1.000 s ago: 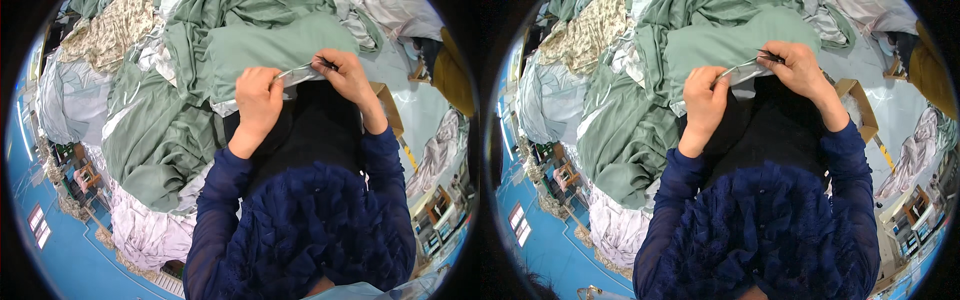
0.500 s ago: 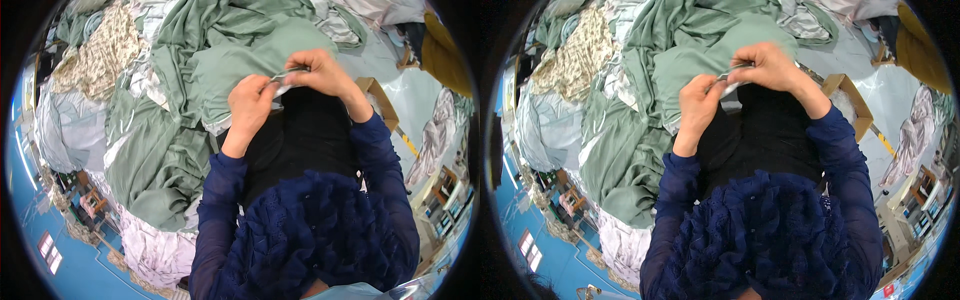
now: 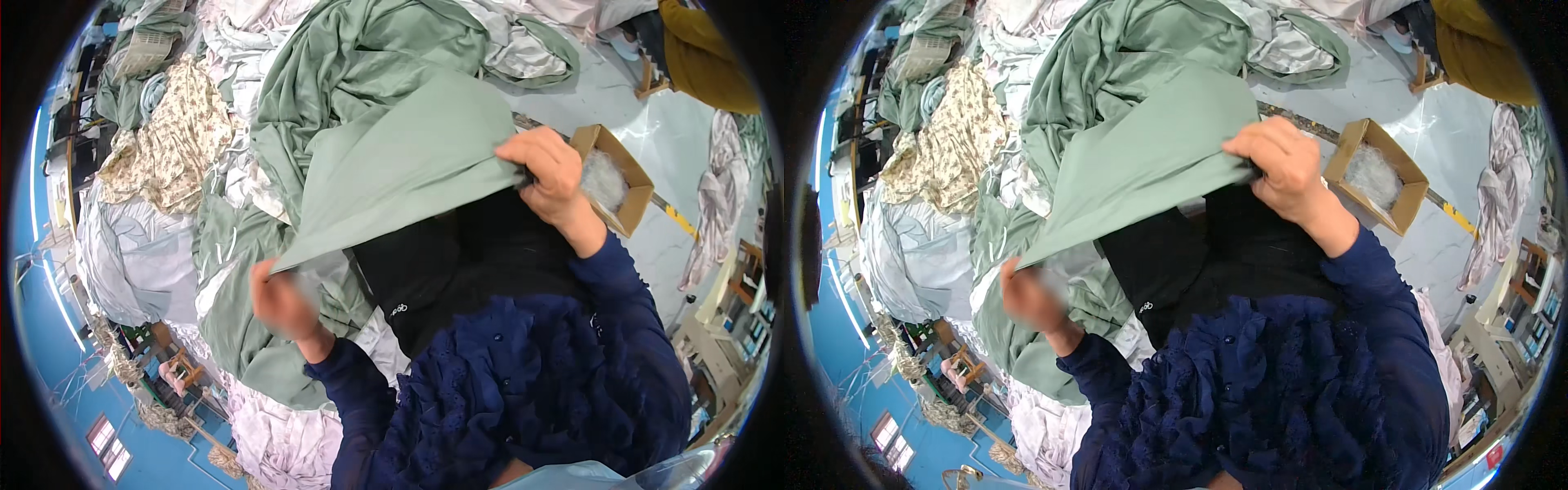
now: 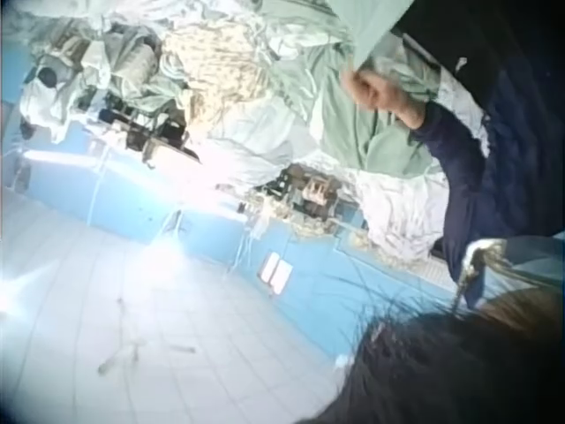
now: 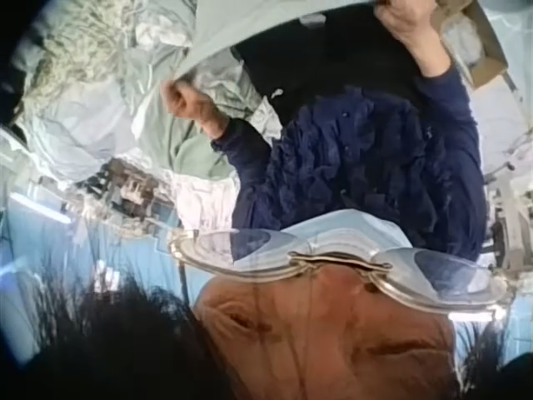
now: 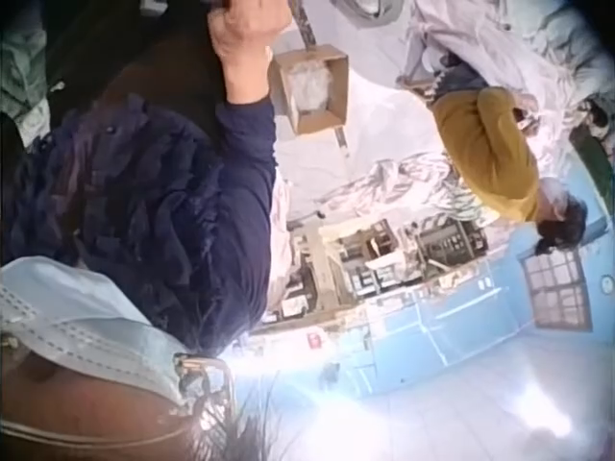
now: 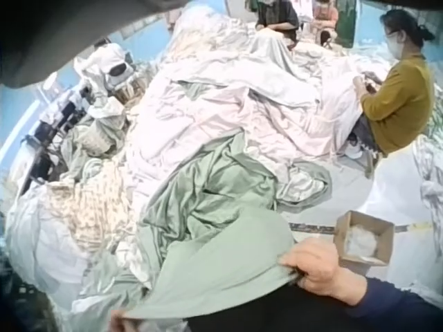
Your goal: Trimming loose threads from fabric pieces using a pair of nippers.
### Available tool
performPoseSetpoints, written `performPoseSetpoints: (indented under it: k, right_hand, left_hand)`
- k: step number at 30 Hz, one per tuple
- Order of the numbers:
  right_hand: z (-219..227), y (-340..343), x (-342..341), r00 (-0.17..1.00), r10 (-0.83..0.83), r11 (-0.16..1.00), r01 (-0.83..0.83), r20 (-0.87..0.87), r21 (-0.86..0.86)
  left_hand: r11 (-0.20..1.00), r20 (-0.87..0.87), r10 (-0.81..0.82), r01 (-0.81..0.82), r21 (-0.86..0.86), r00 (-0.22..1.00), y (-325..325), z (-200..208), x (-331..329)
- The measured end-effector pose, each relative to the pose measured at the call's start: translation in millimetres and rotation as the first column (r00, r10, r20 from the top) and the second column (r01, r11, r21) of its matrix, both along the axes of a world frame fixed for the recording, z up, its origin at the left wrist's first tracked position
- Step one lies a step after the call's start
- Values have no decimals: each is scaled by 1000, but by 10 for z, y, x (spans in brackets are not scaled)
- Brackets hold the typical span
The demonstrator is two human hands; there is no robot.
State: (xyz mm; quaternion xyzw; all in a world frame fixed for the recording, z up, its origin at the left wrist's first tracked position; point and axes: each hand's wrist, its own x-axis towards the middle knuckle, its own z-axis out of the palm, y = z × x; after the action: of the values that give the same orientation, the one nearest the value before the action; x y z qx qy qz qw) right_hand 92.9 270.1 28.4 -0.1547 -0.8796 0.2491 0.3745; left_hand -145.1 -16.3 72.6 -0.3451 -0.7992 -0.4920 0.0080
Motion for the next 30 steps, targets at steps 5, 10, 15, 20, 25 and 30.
performPoseSetpoints:
  k: [5, 10, 15, 20, 25, 30]
  right_hand:
    - [206, -396, -80, 966, 227, 972, -233, -122, -38]
    - [259, -657, -216, 941, 305, 947, -316, -145, -53]
    - [386, -948, -196, 919, 364, 914, -383, -150, -131]
    - [233, -534, 76, 967, 223, 929, -249, -122, -275]
    - [-153, -267, 215, 998, -44, 631, 53, 33, -774]
    - [-231, -213, 58, 983, 9, 626, 136, 182, -768]
  left_hand:
    - [895, -218, 315, -366, -255, 924, -49, -129, 23]
    - [889, -257, -377, 270, -369, 890, 703, 19, 941]
    - [830, -177, -543, 557, 40, 821, 1032, -263, 895]
    - [823, -176, -561, 569, -7, 809, 1045, -321, 967]
    - [814, -270, -575, 574, -90, 772, 987, -436, 1061]
    - [802, -306, -592, 584, -128, 746, 1026, -416, 1169]
